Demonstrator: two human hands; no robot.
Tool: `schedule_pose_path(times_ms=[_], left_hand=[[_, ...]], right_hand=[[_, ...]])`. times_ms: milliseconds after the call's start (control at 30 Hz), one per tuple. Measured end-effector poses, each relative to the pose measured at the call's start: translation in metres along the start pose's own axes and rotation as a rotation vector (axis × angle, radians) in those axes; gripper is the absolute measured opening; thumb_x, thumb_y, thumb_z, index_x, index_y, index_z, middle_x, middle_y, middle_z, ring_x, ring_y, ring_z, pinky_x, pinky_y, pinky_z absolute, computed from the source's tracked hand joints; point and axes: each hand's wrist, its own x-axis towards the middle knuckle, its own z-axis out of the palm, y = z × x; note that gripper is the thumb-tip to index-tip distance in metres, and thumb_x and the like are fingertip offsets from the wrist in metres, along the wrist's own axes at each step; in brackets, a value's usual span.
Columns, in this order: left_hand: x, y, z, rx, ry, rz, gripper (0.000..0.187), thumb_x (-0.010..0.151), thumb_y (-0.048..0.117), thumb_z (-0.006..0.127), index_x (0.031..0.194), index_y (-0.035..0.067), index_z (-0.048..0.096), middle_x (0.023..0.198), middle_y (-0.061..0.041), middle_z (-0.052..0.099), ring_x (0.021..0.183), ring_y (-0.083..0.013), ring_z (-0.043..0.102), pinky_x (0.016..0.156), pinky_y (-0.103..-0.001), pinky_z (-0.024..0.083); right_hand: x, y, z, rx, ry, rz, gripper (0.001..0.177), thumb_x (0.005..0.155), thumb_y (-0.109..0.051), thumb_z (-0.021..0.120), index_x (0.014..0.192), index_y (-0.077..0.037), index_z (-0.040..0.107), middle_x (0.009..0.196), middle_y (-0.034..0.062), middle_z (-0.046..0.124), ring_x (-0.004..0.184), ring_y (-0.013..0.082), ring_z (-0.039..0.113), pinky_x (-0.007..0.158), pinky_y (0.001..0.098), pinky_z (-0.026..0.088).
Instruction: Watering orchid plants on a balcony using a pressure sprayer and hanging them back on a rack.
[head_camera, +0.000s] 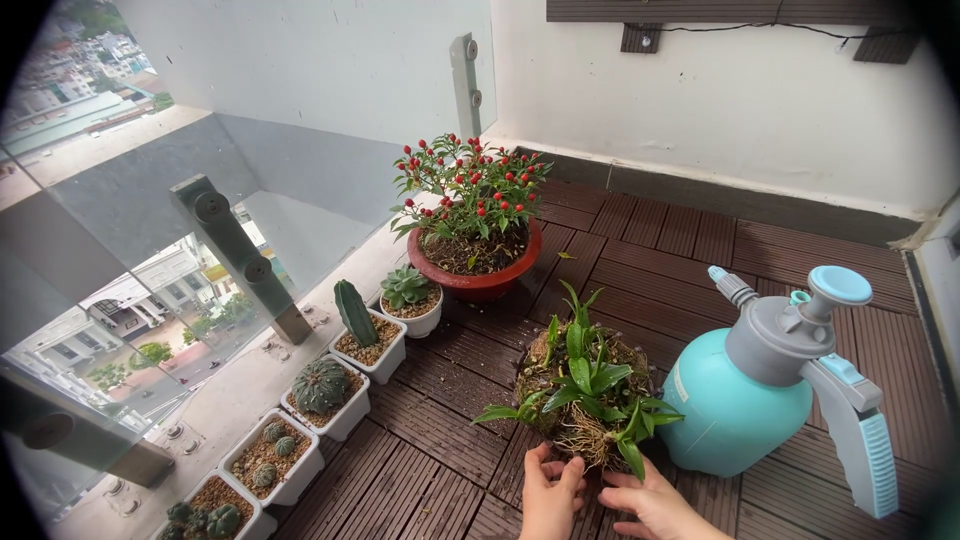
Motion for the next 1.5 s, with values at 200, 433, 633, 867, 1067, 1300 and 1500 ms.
schedule_pose_path(times_ms=[200,433,633,867,1067,1300,1500], left_hand=[[0.029,0.063,-0.054,0.301,0.053,-0.055,0.039,0.103,0.000,0.047,0.135,0.016,0.064,0.118,-0.005,0.071,0.080,-0.0104,0.065,0.064,-0.018,0.051],[0.019,0.045,-0.022,0.287,-0.035,-0.121,0.059,0.103,0.001,0.049,0.157,0.020,0.035,0.126,-0.008,0.062,0.075,-0.0143,0.068,0.052,-0.021,0.056],[-0.012,0.016,0.005,0.214,-0.013,-0.094,0.077,0.096,0.009,0.050,0.164,0.032,0.022,0.140,-0.004,0.048,0.119,-0.0175,0.057,0.090,-0.032,0.042],[-0.001,0.068,-0.028,-0.021,0.078,-0.068,0.059,0.105,0.016,0.033,0.160,0.032,0.042,0.081,-0.003,0.055,0.061,-0.0122,0.041,0.057,-0.026,0.034],[0.018,0.067,-0.042,0.061,0.060,-0.102,0.062,0.099,0.026,0.037,0.160,0.035,0.045,0.111,-0.001,0.057,0.099,-0.0152,0.055,0.090,-0.035,0.046],[-0.018,0.043,-0.023,0.115,0.038,-0.087,0.072,0.091,0.027,0.036,0.163,0.029,0.030,0.168,-0.004,0.036,0.151,-0.0246,0.041,0.125,-0.044,0.030],[0.016,-0.078,-0.018,-0.349,-0.036,0.012,0.074,0.076,-0.015,0.052,0.146,0.006,0.059,0.145,-0.019,0.072,0.141,-0.0244,0.062,0.119,-0.032,0.041]], right_hand=[[-0.005,-0.006,0.012,0.107,0.020,0.056,0.091,0.094,0.000,0.074,0.162,-0.041,0.029,0.166,0.0028,0.044,0.150,0.0334,0.044,0.118,0.0537,0.039],[-0.013,-0.024,0.009,0.213,0.082,-0.058,0.093,0.093,0.020,0.028,0.167,-0.035,0.016,0.168,0.0095,0.036,0.143,0.0387,0.052,0.114,0.0541,0.045],[-0.014,-0.032,0.000,0.215,0.137,-0.194,0.089,0.083,0.019,0.027,0.160,-0.024,0.035,0.154,0.0092,0.050,0.124,0.0338,0.053,0.102,0.0525,0.051],[-0.013,-0.011,0.019,0.252,-0.007,-0.085,0.070,0.096,0.013,0.043,0.159,-0.016,0.035,0.163,0.0100,0.050,0.147,0.0306,0.049,0.117,0.0607,0.035],[-0.001,0.016,0.030,0.134,-0.075,-0.026,0.094,0.101,0.002,0.057,0.163,-0.045,0.004,0.171,-0.0014,0.035,0.153,0.0314,0.044,0.122,0.0570,0.034],[-0.026,0.013,0.030,0.126,-0.041,-0.042,0.104,0.099,-0.002,0.062,0.162,-0.055,-0.001,0.171,-0.0039,0.037,0.152,0.0320,0.046,0.123,0.0555,0.031],[-0.025,0.018,0.012,0.279,0.102,-0.162,0.079,0.090,0.015,0.069,0.157,-0.015,0.039,0.161,0.0117,0.047,0.139,0.0393,0.052,0.122,0.0498,0.038]])
